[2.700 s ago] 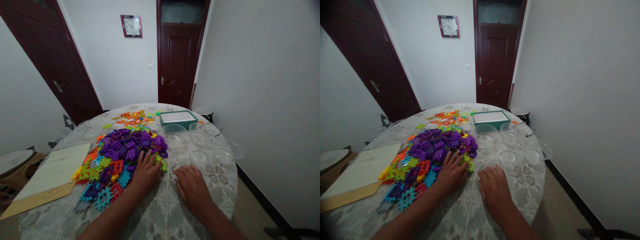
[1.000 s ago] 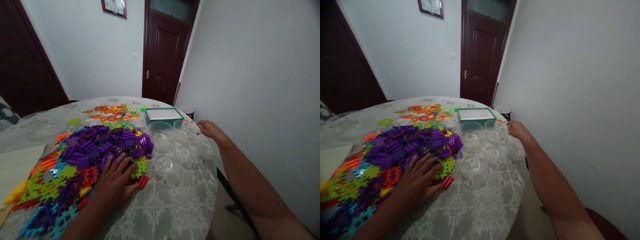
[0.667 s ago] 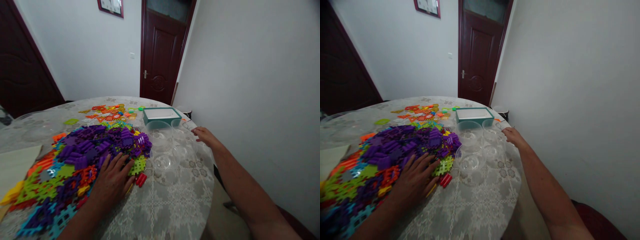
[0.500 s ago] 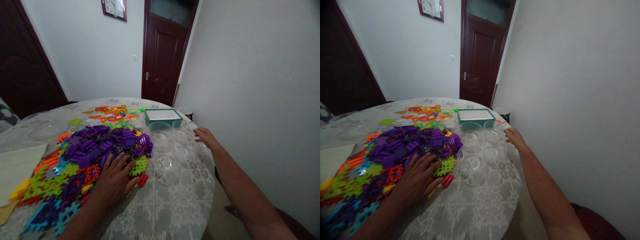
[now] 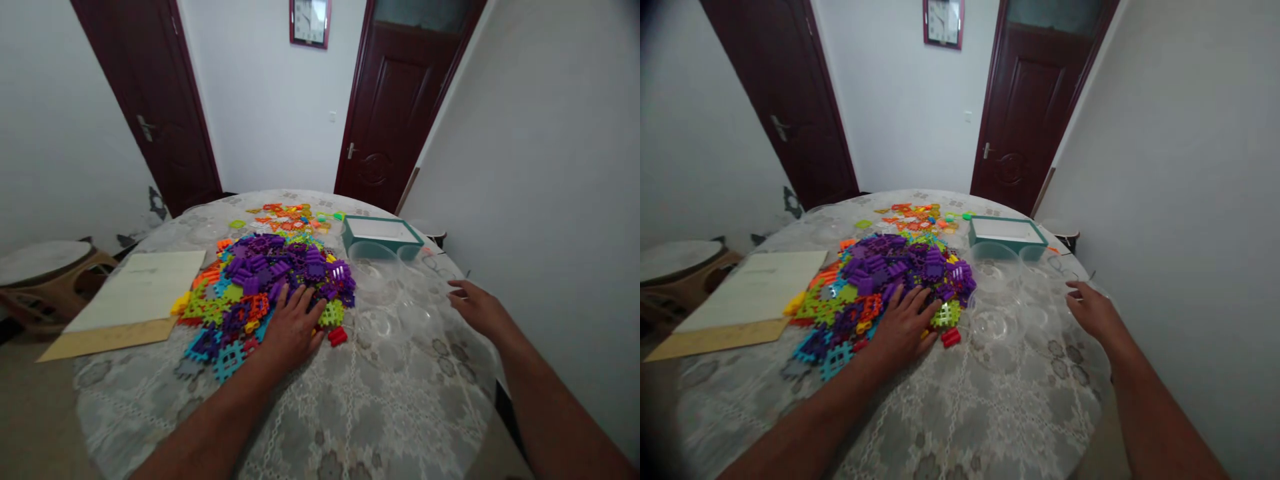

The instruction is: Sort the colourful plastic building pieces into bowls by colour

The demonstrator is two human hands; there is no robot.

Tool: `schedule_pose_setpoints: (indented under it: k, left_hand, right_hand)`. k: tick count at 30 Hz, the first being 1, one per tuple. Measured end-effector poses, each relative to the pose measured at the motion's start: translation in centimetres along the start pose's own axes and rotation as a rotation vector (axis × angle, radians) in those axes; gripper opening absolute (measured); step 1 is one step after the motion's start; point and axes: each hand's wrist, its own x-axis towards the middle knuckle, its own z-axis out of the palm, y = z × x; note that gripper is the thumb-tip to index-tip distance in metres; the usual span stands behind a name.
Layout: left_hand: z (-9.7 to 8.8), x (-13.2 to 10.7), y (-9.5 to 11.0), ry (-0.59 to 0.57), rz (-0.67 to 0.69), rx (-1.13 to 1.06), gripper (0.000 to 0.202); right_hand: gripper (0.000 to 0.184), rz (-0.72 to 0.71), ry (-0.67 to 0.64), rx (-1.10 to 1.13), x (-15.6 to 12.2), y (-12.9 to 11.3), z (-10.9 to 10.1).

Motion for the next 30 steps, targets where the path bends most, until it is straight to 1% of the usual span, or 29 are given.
schedule_pose_setpoints:
  k: [2, 4, 6, 7, 9, 11, 12, 13, 15, 18, 20, 21, 23, 25, 27, 30]
  left_hand:
    - [-0.1, 0.1, 0.0, 0.011, -0.001, -0.009, 0.052]
    - [-0.3, 0.2, 0.0, 0.022, 0.004, -0.027, 0.048]
    - [-0.5, 0.3, 0.0, 0.03, 0.006, -0.042, 0.046]
    - [-0.5, 0.3, -0.1, 0.032, 0.008, -0.047, 0.045]
    - [-0.5, 0.4, -0.4, 0.041, 0.004, -0.055, 0.046]
    - [-0.6, 0.4, -1.0, 0.066, -0.018, -0.068, 0.049]
    - [-0.7, 0.5, -1.4, 0.086, -0.034, -0.075, 0.05]
    - [-0.8, 0.5, -1.8, 0.113, -0.054, -0.081, 0.049]
    - [-1.3, 0.6, -2.9, 0.175, -0.1, -0.082, 0.043]
    - [-2.1, 0.9, -4.4, 0.253, -0.178, -0.055, 0.033]
    - [-2.4, 1.0, -5.2, 0.285, -0.226, -0.031, 0.031]
    - [-2.6, 1.1, -5.6, 0.298, -0.246, -0.024, 0.03]
    - [-2.7, 1.1, -6.3, 0.325, -0.285, -0.024, 0.028]
    - [-2.7, 0.9, -7.0, 0.354, -0.323, -0.045, 0.029]
    - [-2.6, 0.6, -8.0, 0.386, -0.353, -0.08, 0.03]
    - [-2.3, 0.2, -9.3, 0.436, -0.39, -0.137, 0.027]
  right_hand:
    - [0.052, -0.023, 0.011, 0.022, -0.1, -0.2, 0.3]
    - [0.053, -0.046, 0.045, -0.018, -0.6, -0.8, 0.1]
    - [0.052, -0.066, 0.126, -0.088, -1.6, -2.2, -0.6]
    - [0.051, -0.078, 0.187, -0.112, -2.4, -3.2, -1.1]
    - [0.046, -0.101, 0.332, -0.108, -4.3, -6.0, -2.1]
    - [0.039, -0.144, 0.456, -0.024, -6.7, -9.6, -2.7]
    - [0.035, -0.195, 0.481, 0.037, -7.9, -11.7, -2.7]
    - [0.032, -0.273, 0.477, 0.105, -9.2, -13.9, -2.4]
    - [0.025, -0.476, 0.341, 0.25, -11.4, -18.3, -0.9]
    - [0.027, -0.75, 0.04, 0.314, -14.1, -24.0, 3.1]
    - [0.035, -0.825, -0.083, 0.246, -15.3, -26.9, 6.2]
    - [0.04, -0.832, -0.124, 0.193, -15.7, -28.1, 7.6]
    - [0.048, -0.824, -0.163, 0.101, -16.2, -29.9, 10.1]
    - [0.051, -0.817, -0.156, 0.069, -16.2, -31.2, 12.1]
    - [0.054, -0.804, -0.109, 0.092, -16.0, -31.8, 13.8]
    - [0.053, -0.766, 0.008, 0.156, -15.3, -31.8, 16.2]
